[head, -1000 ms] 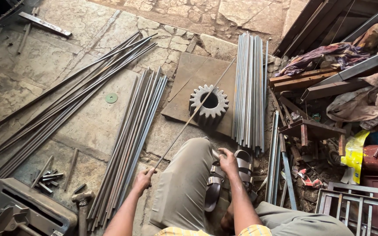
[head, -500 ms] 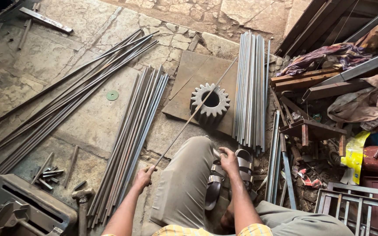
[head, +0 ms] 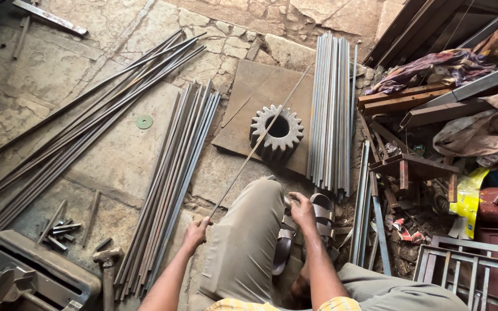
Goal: The person uses a thin metal rod and a hammer to knock debris out of the grooves of a large metal gear. The person positions the rod into each groove and strikes it with the hammer, occasionally using a small wooden wedge to assist in the process.
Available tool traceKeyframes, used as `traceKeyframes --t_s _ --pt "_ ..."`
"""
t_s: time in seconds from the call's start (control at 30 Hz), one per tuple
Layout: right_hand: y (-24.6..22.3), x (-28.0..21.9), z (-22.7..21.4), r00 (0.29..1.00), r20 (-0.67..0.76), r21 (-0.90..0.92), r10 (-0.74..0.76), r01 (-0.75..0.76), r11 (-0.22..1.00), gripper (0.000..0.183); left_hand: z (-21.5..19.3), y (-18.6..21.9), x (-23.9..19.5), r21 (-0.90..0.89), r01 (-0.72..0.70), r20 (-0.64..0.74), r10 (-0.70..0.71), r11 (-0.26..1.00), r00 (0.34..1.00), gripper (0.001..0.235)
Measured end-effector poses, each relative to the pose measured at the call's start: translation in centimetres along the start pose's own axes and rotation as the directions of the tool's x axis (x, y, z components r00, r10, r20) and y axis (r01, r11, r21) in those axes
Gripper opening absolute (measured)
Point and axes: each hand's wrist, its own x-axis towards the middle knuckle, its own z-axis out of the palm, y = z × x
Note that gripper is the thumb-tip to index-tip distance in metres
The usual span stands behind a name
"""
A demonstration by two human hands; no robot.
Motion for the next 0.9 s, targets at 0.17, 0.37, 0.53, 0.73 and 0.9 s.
traceKeyframes --t_s 0.17,0.37,0.53,0.73,0.9 --pt "0.5 0.3 0.4 0.999 -0.02 -0.01 -0.042 0.041 0.999 0.033 1.1 1.3 1.3 -0.004 -0.05 -0.018 0.05 0.999 0.999 0.046" --pt "0.5 -0.1 0.3 0.999 -0.025 0.002 -0.039 0.039 0.999 0.035 2.2 6.0 1.9 0.076 -0.221 -0.042 0.224 0.972 0.974 0.046" --pt "0.2 -0.4 -0.1 0.999 -0.031 0.006 -0.015 0.015 1.0 0.034 2.8 13.6 0.5 -0.218 -0.106 0.262 0.163 0.97 0.951 0.033" --pt "-0.5 -0.5 -0.2 1.0 -0.008 -0.014 0.006 -0.006 1.0 0.035 4.1 25.1 -5.3 -0.516 -0.088 0.464 0.364 0.852 0.808 0.034" --pt "-0.4 -0.4 -0.1 0.998 -0.035 0.015 -0.055 0.056 0.998 0.031 5.6 33.3 -9.7 -0.658 0.116 0.574 0.396 0.744 0.716 0.038"
